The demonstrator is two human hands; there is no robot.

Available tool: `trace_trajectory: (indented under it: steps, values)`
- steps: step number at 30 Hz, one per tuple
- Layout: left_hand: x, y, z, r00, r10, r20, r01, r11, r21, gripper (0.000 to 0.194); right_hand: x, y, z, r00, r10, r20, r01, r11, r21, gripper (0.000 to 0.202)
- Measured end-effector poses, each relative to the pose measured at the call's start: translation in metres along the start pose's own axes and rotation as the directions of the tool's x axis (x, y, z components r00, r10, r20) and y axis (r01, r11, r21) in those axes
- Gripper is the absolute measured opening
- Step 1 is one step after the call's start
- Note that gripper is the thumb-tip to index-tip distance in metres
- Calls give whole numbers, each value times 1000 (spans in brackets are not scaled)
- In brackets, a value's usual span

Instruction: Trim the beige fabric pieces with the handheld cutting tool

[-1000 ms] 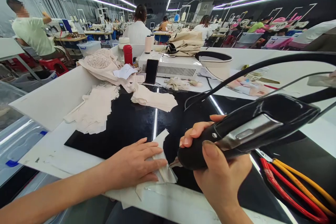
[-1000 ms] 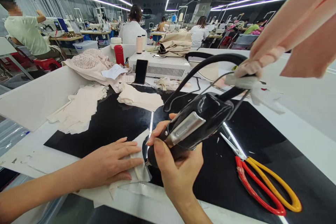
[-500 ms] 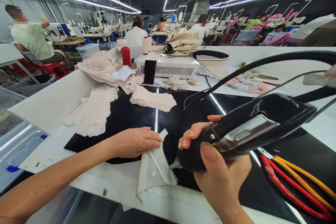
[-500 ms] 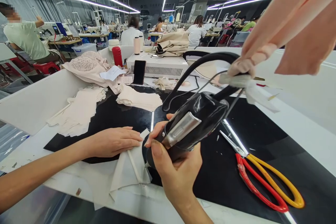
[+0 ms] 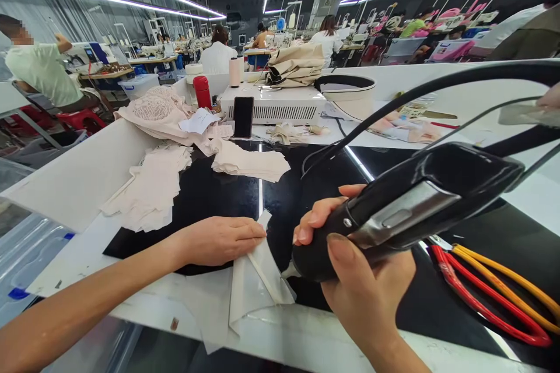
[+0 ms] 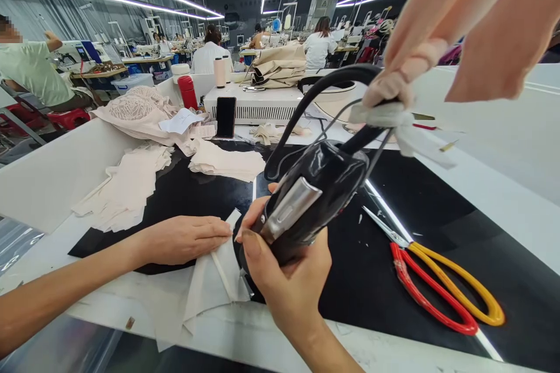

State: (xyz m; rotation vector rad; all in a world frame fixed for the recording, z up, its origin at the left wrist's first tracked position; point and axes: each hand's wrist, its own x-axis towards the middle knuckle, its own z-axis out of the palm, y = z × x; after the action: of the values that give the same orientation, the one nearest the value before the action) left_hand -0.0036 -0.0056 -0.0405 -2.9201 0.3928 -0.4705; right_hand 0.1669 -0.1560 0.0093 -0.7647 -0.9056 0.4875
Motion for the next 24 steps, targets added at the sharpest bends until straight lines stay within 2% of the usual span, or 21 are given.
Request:
trace_trajectory:
  steps: [7, 10, 13, 17, 22, 24]
  values:
    - [-6, 8, -2, 992, -118, 53, 118, 993, -8, 29, 1, 0, 2, 1000, 8, -23, -7, 1000, 16, 43]
    - [-6, 12, -4, 991, -123, 53, 125, 991, -36, 28, 1, 0, 3, 1000, 15, -27, -14, 1000, 17, 43]
    - [-2, 15, -9, 995, -87, -54, 83, 995, -62, 24, 0, 0, 3, 999, 13, -40, -13, 1000, 1, 44]
    - [6, 24, -16, 979, -30, -200, 6, 993, -115, 23, 0, 0, 2, 999, 18, -48, -19, 999, -27, 45]
    - [14, 32, -13, 984, 72, -162, -100, 980, -173, 25, 0, 0, 1, 999, 19, -39, -20, 999, -31, 44]
    - [14, 33, -9, 988, 80, -133, -102, 980, -173, 26, 0, -1, 2, 999, 16, -37, -17, 999, -27, 44]
